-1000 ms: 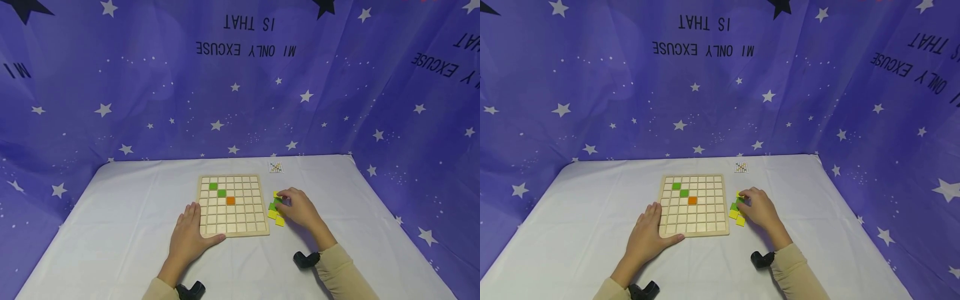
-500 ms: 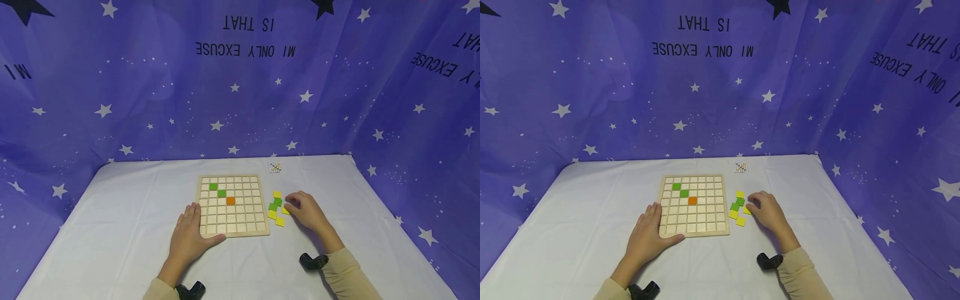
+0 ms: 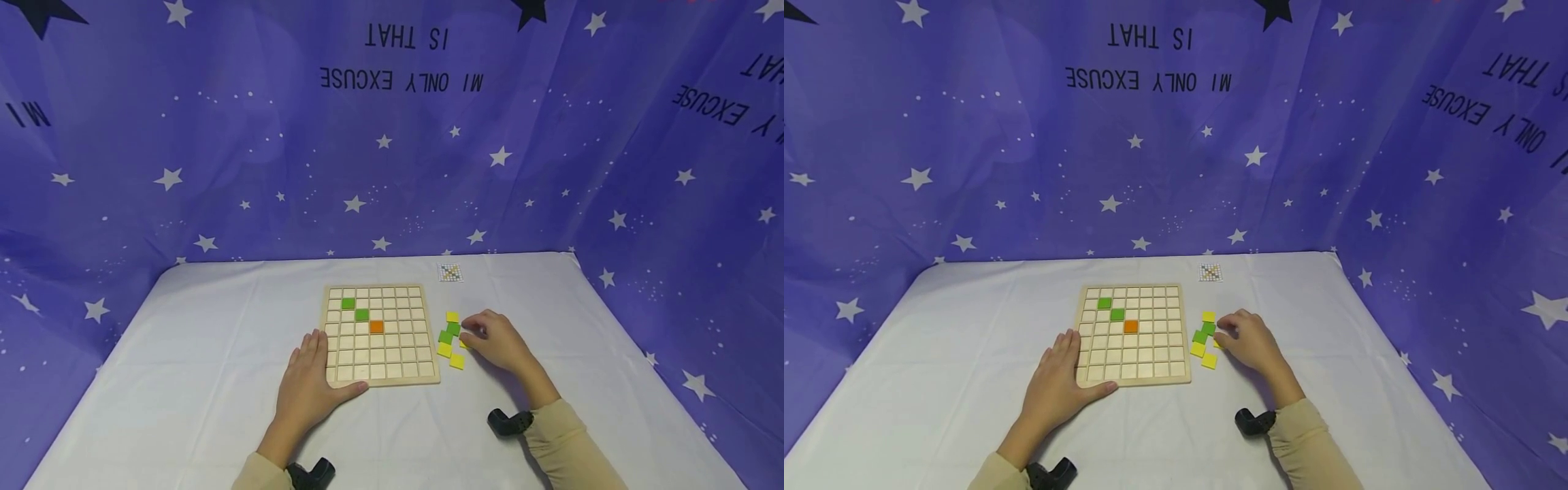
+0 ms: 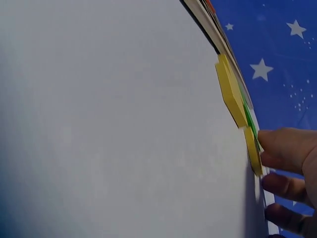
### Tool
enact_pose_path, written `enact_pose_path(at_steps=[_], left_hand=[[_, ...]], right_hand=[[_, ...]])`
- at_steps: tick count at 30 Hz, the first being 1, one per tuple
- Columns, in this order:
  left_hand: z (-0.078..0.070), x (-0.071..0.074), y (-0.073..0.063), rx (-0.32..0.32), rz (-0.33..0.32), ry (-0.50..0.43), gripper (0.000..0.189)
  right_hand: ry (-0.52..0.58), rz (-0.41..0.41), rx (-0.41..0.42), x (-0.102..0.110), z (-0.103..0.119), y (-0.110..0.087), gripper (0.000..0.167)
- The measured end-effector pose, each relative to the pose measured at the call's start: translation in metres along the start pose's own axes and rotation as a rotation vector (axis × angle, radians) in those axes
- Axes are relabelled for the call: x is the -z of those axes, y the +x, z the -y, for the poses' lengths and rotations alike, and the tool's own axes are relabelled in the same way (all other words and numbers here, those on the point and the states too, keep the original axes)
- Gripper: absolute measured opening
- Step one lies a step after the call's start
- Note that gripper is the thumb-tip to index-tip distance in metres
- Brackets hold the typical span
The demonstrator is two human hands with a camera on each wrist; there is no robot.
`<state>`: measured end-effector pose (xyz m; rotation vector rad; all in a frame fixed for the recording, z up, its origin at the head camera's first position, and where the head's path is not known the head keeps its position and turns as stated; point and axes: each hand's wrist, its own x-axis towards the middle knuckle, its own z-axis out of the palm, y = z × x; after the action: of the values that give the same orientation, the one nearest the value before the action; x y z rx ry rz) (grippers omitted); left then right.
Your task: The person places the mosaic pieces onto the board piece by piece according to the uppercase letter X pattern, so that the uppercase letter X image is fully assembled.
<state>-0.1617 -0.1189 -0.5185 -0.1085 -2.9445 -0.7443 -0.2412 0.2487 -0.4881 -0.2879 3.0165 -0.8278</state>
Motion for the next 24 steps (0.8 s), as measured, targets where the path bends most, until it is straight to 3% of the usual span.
enact_pose_path(at_steps=[4, 14, 21, 24], left_hand=[[0.001, 0.0, 0.0, 0.003, 0.002, 0.005, 0.137], [-0.001, 0.001, 0.001, -0.004, -0.002, 0.0, 0.136], [-0.002, 0.001, 0.001, -0.006, 0.003, -0.005, 0.137], [-0.002, 0.002, 0.0, -0.005, -0.001, -0.001, 0.137]], right_hand=[[-0.053, -0.01, -0.033, -0.006, 0.008, 0.003, 0.037], [-0.112, -0.029, -0.024, -0.009, 0.016, 0.006, 0.036], [-0.277, -0.064, 0.012, -0.01, 0.02, 0.007, 0.032], [-0.299, -0.059, 0.01, -0.011, 0.021, 0.008, 0.033]])
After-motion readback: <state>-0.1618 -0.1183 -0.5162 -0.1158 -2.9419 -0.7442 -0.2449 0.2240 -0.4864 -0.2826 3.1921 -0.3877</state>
